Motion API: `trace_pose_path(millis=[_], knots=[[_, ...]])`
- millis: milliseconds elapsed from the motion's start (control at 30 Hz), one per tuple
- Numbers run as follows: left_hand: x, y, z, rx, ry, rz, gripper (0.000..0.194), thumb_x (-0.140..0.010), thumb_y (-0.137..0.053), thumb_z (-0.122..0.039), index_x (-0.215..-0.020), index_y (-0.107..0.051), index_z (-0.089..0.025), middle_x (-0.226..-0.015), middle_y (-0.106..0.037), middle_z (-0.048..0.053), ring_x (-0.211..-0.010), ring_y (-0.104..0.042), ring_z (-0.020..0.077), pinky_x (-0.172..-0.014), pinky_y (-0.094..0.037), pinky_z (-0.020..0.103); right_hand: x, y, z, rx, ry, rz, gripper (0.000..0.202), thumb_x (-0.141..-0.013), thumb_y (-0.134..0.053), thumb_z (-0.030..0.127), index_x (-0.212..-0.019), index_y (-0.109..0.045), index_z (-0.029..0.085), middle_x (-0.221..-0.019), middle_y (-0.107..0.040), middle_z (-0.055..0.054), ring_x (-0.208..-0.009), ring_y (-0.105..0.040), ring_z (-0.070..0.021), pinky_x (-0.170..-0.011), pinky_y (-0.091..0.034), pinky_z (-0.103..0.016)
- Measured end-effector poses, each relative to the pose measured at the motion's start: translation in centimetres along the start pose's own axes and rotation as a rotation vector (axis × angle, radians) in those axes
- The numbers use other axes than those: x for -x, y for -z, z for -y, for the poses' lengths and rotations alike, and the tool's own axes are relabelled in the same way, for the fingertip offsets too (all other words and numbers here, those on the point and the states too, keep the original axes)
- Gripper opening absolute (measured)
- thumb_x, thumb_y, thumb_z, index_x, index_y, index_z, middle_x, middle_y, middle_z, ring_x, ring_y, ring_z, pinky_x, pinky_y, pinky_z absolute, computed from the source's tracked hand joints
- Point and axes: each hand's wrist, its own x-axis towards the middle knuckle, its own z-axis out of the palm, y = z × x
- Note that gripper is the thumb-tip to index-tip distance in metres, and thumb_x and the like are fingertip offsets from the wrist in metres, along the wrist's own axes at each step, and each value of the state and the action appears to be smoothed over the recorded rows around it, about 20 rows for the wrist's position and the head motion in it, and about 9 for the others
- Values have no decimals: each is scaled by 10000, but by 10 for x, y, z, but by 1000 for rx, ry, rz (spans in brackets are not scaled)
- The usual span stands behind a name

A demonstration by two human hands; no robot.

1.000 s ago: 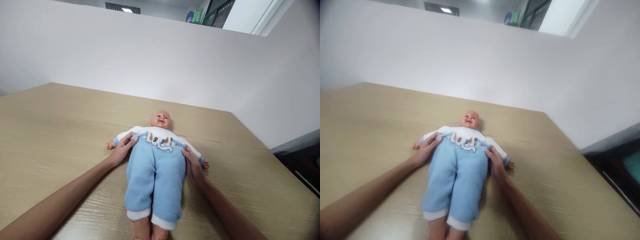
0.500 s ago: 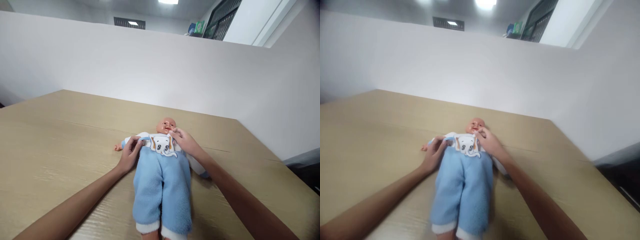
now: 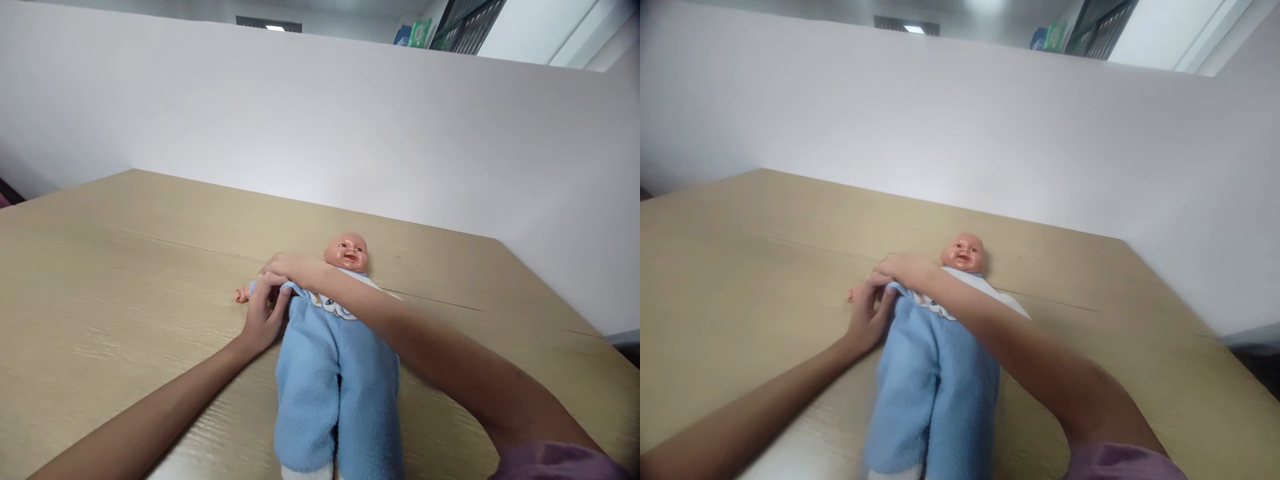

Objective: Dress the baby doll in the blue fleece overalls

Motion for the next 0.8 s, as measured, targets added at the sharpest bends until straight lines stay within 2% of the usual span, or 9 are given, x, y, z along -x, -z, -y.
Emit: trace_pose_path(millis=[100, 167, 233, 333, 433, 567, 633, 700, 800], knots=[[-1, 2, 0, -52, -87, -27, 154, -1097, -555, -312, -1021, -654, -222, -910, -679, 22, -818, -580, 180, -782, -460, 319, -8, -1, -4, 287, 126, 223, 302, -680, -702, -113, -625, -670, 183, -668, -692, 50, -824, -657, -181, -971, -487, -327], [-1, 4, -1, -78, -132, -29, 111, -1094, -554, -261, -1040, -642, -220, -918, -675, 16, -817, -578, 170, -782, -463, 311, -2, 8, -2, 422, 207, 253, 234, -725, -762, -41, -744, -703, 184, -837, -747, -23, -923, -658, -242, -972, -483, -380], [0, 6, -1, -121, -200, -24, 78, -1084, -563, -218, -1043, -629, -219, -917, -670, 12, -828, -574, 169, -797, -463, 314, 11, 22, 2, 512, 274, 222, 180, -819, -777, 95, -966, -720, 182, -1064, -759, -93, -1028, -651, -288, -977, -485, -424], [5, 10, 3, -231, -303, -41, 68, -1059, -592, -168, -1095, -624, -216, -958, -682, 25, -918, -600, 189, -878, -462, 353, 36, 43, 4, 537, 390, 105, 318, -908, -704, 189, -1223, -656, 172, -1212, -723, -124, -1085, -665, -290, -975, -512, -439], [11, 11, 11, -306, -387, -105, 139, -1031, -628, -158, -1147, -653, -231, -1127, -624, 71, -1066, -612, 220, -958, -488, 404, 60, 58, 1, 416, 464, 51, 379, -908, -654, 143, -1280, -640, 209, -1271, -712, -91, -1172, -679, -263, -1019, -532, -422], [15, 7, 20, -55, -474, -97, 158, -1071, -522, -177, -1159, -623, -260, -1327, -501, 103, -1261, -595, 261, -1109, -510, 542, 79, 61, -6, 337, 473, 5, 436, -879, -575, 49, -1257, -678, 242, -1261, -739, -60, -1223, -678, -251, -1085, -513, -436], [14, 4, 20, 75, -451, -61, 146, -1112, -448, -237, -1160, -584, -257, -1334, -530, 112, -1274, -598, 265, -1128, -495, 568, 82, 56, -8, 392, 516, -11, 469, -836, -585, 17, -1229, -709, 241, -1244, -743, -69, -1212, -676, -266, -1104, -494, -459], [13, 1, 17, 157, -350, -78, 145, -1130, -432, -296, -1166, -567, -255, -1284, -571, 107, -1227, -609, 248, -1076, -518, 502, 84, 52, -9, 459, 546, -19, 437, -842, -629, 34, -1203, -746, 251, -1272, -713, -87, -1228, -656, -279, -1117, -479, -471], [10, -4, 11, 279, -17, -145, 154, -1122, -499, -386, -1164, -588, -268, -1206, -603, 70, -1166, -601, 205, -1031, -507, 376, 89, 48, -11, 490, 529, -34, 293, -922, -665, 133, -1152, -793, 262, -1309, -642, -105, -1245, -631, -271, -1132, -465, -460]])
